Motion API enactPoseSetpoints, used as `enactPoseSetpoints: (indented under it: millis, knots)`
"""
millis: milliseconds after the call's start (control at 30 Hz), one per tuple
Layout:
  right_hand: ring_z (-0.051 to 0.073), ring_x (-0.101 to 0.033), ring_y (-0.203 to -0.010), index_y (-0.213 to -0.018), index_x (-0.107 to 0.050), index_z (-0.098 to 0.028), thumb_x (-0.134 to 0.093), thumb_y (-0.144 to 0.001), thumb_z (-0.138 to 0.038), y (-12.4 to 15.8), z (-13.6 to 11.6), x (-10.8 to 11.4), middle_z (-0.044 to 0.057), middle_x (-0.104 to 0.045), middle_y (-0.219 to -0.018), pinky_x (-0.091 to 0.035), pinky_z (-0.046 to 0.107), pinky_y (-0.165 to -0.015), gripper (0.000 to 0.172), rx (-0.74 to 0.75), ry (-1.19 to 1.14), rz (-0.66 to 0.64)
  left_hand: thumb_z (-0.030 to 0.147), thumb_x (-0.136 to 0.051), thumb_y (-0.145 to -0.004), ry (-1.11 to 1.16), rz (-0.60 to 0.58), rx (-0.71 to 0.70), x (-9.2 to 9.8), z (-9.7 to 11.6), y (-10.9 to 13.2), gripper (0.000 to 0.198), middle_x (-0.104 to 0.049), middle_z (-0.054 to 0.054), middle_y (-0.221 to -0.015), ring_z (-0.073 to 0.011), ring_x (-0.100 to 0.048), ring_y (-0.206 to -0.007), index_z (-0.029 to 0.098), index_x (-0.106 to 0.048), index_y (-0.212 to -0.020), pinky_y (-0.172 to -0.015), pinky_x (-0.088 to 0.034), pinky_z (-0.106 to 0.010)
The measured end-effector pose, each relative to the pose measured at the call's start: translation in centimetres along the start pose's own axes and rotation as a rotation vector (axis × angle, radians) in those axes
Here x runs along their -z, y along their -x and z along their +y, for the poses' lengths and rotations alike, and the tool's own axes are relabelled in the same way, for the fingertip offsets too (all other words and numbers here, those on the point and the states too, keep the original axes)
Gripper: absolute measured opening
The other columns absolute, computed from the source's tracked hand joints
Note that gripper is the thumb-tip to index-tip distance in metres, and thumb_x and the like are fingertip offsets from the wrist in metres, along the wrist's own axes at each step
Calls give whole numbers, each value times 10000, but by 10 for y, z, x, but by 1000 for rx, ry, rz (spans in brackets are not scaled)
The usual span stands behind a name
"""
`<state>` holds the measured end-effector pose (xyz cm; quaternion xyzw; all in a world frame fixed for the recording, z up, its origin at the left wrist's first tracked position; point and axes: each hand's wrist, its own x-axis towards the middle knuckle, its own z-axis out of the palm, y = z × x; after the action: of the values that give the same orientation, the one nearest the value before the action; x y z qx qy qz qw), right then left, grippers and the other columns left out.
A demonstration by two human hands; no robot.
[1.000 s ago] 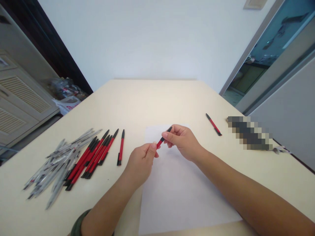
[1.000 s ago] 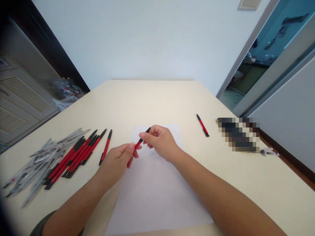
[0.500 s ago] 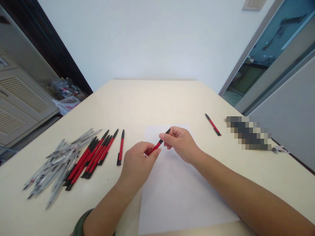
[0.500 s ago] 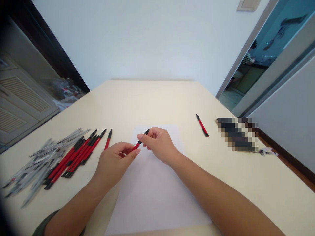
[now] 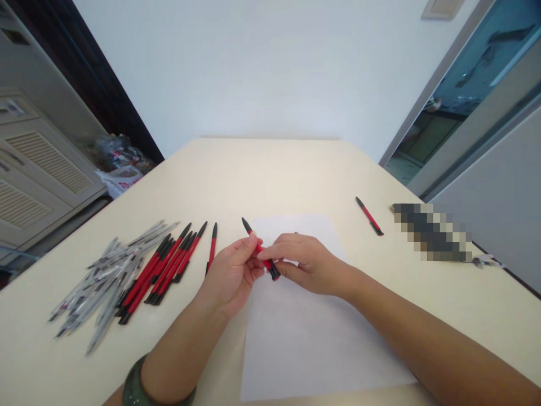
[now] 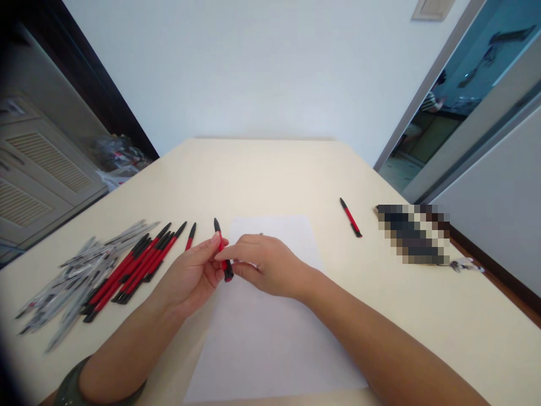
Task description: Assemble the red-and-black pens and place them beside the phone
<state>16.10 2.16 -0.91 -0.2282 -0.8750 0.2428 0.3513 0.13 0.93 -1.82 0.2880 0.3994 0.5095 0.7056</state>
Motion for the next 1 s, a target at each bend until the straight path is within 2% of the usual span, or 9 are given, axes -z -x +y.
enactPoseSetpoints:
  millis: [167, 233, 300, 400, 533, 667, 833, 933, 1000]
  knots:
    - [137, -516, -856, -892, -538, -209, -460, -805, -298, -5, 10, 12, 40, -560, -904, -425, 287, -736, 147, -275, -245, 550, 389, -517, -765, -152, -10, 63, -2, -2, 4, 290, -604, -55, -753, -68, -504, -550, 126, -562, -879, -481, -398, -174]
    - [132, -528, -856, -895, -492, -230, -404, -827, -349, -7, 16, 22, 23, -568, -894, -426, 305, -749, 164, -367, -474, 689, 386, -518, -763, -184, -9, 49, -2, -3, 5, 283, -585, -37, -723, -70, -494, -552, 132, -553, -883, -483, -386, -178]
    - [116, -546, -758, -911, -452, -265, -400, -822, -371, -8, 20, 35, -17, -562, -780, -438, 297, -702, 148, -402, -701, 759, 379, -519, -761, -209, -13, 30, -2, -4, 5, 266, -560, -16, -692, -70, -482, -554, 141, -544, -876, -488, -375, -181]
    - [91, -472, -510, -836, -463, -266, -421, -779, -458, -7, 21, 51, -56, -463, -575, -427, 264, -565, 204, -465, -918, 803, 390, -498, -767, -301, -16, 0, -2, -4, 5, 260, -544, -4, -686, -71, -470, -560, 151, -542, -858, -500, -369, -189]
    - [78, -285, -349, -515, -358, -198, -339, -696, -638, -3, 20, 61, -61, -269, -397, -326, 245, -403, 476, -621, -1078, 780, 400, -483, -763, -595, -22, -48, -3, -6, 6, 251, -559, -6, -689, -92, -484, -588, 163, -556, -801, -531, -382, -214]
    - [72, -212, -327, -463, -313, -195, -373, -700, -532, 0, 21, 62, -65, -201, -363, -232, 226, -357, 417, -665, -1189, 795, 418, -464, -761, -793, -30, -80, -4, -10, 7, 256, -579, -8, -698, -117, -507, -627, 180, -556, -777, -555, -397, -233]
    - [69, -185, -314, -577, -460, -198, -386, -685, -537, -1, 22, 62, -78, -213, -356, -174, 215, -330, 364, -633, -1240, 840, 440, -424, -771, -897, -27, -97, -2, -13, 6, 281, -583, -10, -701, -133, -522, -636, 188, -547, -790, -553, -414, -244]
    - [55, -226, -320, -631, -508, -179, -414, -648, -617, -2, 24, 62, -53, -356, -411, -176, 211, -317, 448, -628, -1208, 878, 450, -389, -783, -1095, -12, -184, 0, -14, 6, 307, -607, -23, -759, -164, -554, -707, 203, -565, -829, -619, -440, -285]
    - [36, -253, -332, -676, -540, -159, -484, -658, -556, -2, 28, 61, -22, -478, -519, -189, 203, -314, 401, -638, -1158, 884, 411, -395, -787, -1309, -12, -309, 1, -14, 6, 302, -615, -50, -924, -199, -542, -898, 209, -580, -914, -774, -421, -335]
